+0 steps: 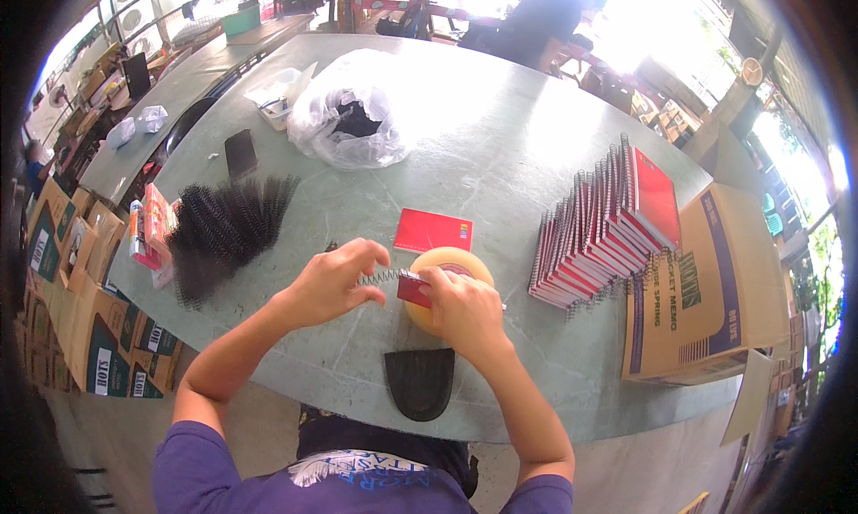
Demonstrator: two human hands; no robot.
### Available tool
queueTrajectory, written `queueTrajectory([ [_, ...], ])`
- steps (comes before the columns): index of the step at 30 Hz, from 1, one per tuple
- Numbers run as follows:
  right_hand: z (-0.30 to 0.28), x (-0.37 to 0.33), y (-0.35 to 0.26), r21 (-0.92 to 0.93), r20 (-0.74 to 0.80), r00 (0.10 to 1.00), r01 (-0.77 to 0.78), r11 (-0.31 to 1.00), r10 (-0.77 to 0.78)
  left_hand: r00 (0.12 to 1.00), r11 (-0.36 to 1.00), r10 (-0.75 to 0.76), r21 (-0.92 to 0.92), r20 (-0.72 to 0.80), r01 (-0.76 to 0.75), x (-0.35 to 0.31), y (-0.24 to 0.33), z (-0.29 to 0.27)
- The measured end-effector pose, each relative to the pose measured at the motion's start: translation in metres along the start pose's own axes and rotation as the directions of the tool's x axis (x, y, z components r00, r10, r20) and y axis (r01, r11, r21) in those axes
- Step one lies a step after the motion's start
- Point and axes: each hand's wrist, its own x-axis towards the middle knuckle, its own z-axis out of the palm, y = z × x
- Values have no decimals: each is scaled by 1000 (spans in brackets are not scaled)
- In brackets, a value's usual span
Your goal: The person repeatedly picks up red notebooks and black spiral bindings from a table, inserts the spirals into the notebook spine, and stacks the finished units. The person uses pliers to adjust the spiral ends and a roll of tape to secure the binding.
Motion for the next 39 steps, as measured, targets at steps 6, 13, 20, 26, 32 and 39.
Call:
queueTrajectory([
  [6,0,-1,5,9,29,998,59,998,-59,900,927,-165,-249,403,282,18,-30,-13],
  [13,-3,1,5,32,29,998,54,998,-55,999,998,32,49,-9,-32,11,-5,13],
  [20,-9,0,10,22,45,992,-119,993,118,951,847,296,484,-88,-219,-24,24,61],
  [26,16,-35,68,915,190,915,-296,274,355,939,960,-154,-177,309,216,-61,18,100],
  [32,26,-40,58,925,109,913,-238,296,393,933,994,-1,-99,-359,-37,-28,33,19],
  [39,25,-44,48,905,-1,937,-147,398,349,879,981,152,174,-452,-80,-17,44,-6],
])
